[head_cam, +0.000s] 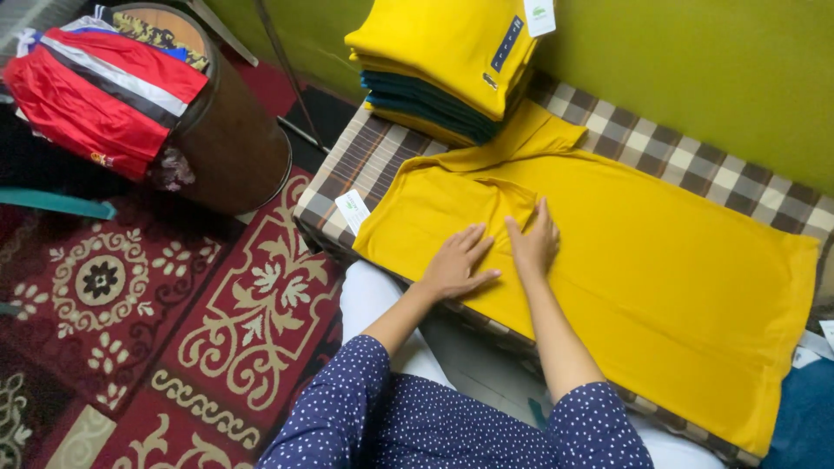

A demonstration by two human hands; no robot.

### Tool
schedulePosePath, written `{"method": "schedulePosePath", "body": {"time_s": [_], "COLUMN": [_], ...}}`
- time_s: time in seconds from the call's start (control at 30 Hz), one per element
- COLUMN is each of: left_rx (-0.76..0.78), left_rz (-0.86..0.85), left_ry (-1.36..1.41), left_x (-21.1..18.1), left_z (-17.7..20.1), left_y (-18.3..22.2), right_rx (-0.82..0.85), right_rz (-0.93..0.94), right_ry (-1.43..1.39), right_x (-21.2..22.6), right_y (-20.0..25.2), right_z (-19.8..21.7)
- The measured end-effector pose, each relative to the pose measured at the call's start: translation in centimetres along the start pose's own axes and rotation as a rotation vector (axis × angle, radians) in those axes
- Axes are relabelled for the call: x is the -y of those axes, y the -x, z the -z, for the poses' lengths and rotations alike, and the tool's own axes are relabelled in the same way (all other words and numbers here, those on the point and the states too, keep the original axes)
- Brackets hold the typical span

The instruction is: Folding a yellow polo shirt on a low table covered with a checkered cloth.

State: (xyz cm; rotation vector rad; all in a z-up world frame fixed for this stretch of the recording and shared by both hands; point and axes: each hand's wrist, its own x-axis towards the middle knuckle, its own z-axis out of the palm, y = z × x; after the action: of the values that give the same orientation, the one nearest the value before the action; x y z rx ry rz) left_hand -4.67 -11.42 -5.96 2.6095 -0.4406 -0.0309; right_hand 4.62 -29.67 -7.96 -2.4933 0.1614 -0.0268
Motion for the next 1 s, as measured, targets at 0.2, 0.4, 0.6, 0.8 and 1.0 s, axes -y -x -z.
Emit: {"method": "schedulePosePath", "body": {"time_s": [0.2, 0.4, 0.6, 0.8, 1.0], "left_rx": [-0.035, 0.116, -0.177, -0.247, -0.268], "left_rz": [0.615, 0.805, 1.008, 1.061, 1.117], "left_ry": [1.514, 1.795, 1.362, 1.316, 1.259], "left_x": [2.8, 9.0, 15.1, 15.0, 17.4], "left_z": [3.2, 7.2, 2.9, 1.6, -1.4], "left_y": [-2.7, -3.0, -4.4, -4.4, -5.8], "right_rx": [0.209, 0.493, 0.301, -0.088, 0.276], "right_rz": [0.092, 0.565, -0.248, 0.305, 0.394], "right_ry": [-0.565, -0.15, -0.599, -0.148, 0.11], "right_x": [4.0, 1.6, 1.5, 8.4, 7.9], "right_y": [-1.2, 7.3, 9.8, 10.7, 6.6], "right_z": [2.6, 7.7, 6.5, 4.7, -2.9]}}
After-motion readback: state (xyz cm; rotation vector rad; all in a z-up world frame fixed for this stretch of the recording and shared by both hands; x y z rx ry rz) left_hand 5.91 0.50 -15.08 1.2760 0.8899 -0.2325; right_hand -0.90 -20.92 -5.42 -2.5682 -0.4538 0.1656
